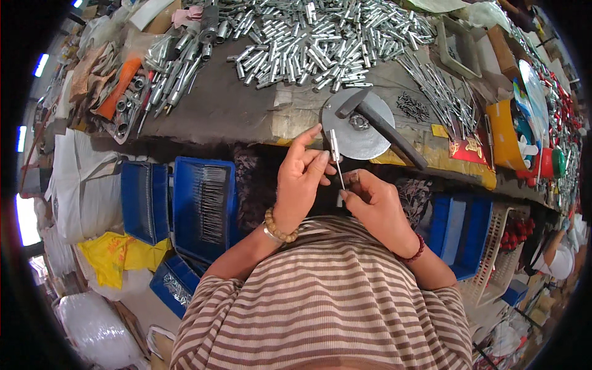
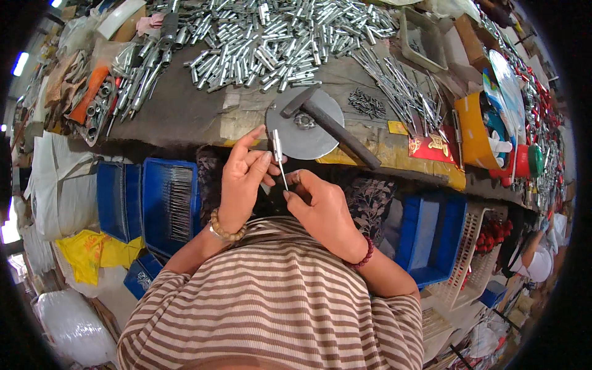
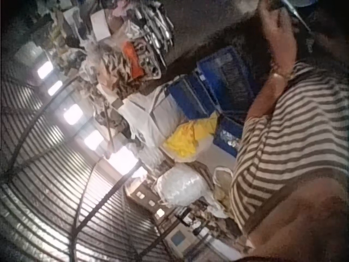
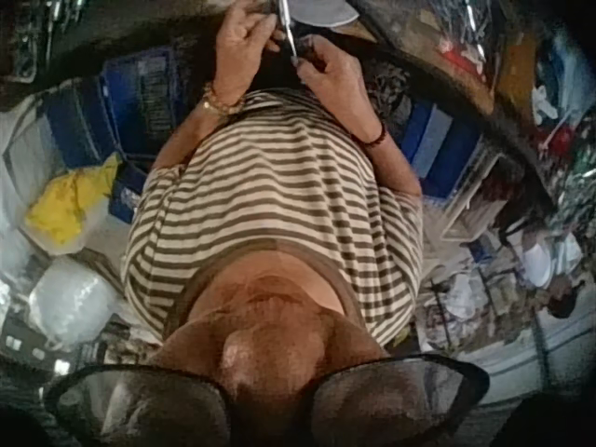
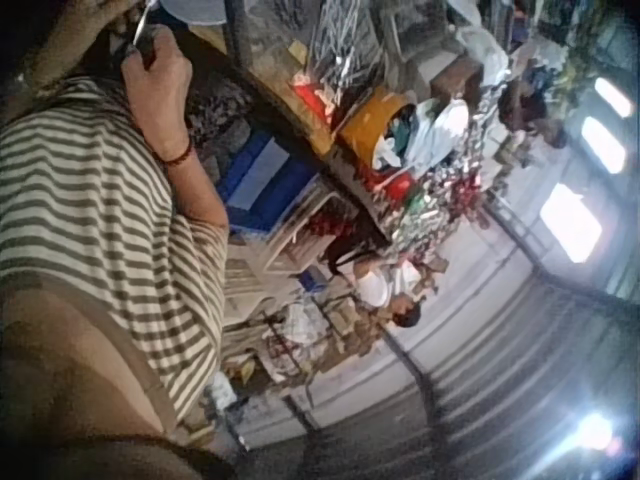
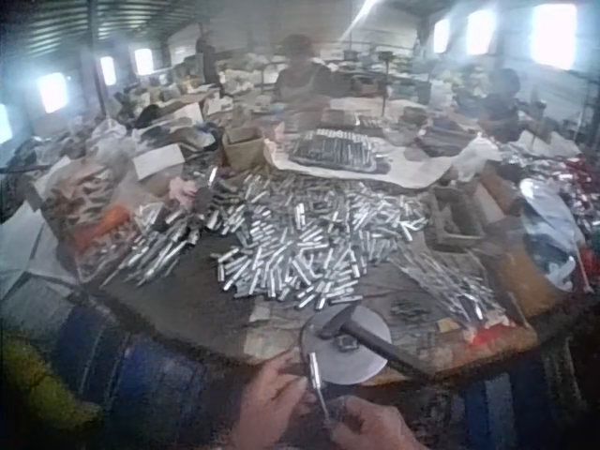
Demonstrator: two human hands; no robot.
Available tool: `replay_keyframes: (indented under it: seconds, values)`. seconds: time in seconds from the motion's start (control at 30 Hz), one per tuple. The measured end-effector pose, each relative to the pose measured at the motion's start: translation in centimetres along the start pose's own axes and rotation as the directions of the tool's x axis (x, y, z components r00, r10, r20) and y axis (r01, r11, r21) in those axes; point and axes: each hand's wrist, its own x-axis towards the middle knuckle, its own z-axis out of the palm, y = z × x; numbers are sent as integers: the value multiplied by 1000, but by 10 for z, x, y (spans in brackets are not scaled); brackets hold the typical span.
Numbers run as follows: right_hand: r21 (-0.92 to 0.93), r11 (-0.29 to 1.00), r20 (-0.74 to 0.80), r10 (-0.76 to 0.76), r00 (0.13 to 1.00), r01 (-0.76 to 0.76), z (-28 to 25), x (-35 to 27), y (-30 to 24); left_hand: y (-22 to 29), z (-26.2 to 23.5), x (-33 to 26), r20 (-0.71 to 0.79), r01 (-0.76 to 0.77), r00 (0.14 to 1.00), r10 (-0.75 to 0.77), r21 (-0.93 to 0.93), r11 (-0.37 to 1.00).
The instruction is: Assembling and inspecting small metal hardware components at a workbench.
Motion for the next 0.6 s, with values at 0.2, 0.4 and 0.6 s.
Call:
replay_keyframes:
  seconds: [0.2,0.4,0.6]
  values:
    - [-80,997,32,-20,999,22,22,4,-6,2,-11,-7,-71,-16,997,16,0,1000]
    - [48,998,201,17,979,-27,29,8,10,-4,-75,-19,-306,-79,949,79,12,997]
    - [86,985,303,115,946,-147,32,20,28,-58,-206,-81,-774,85,633,-4,64,994]
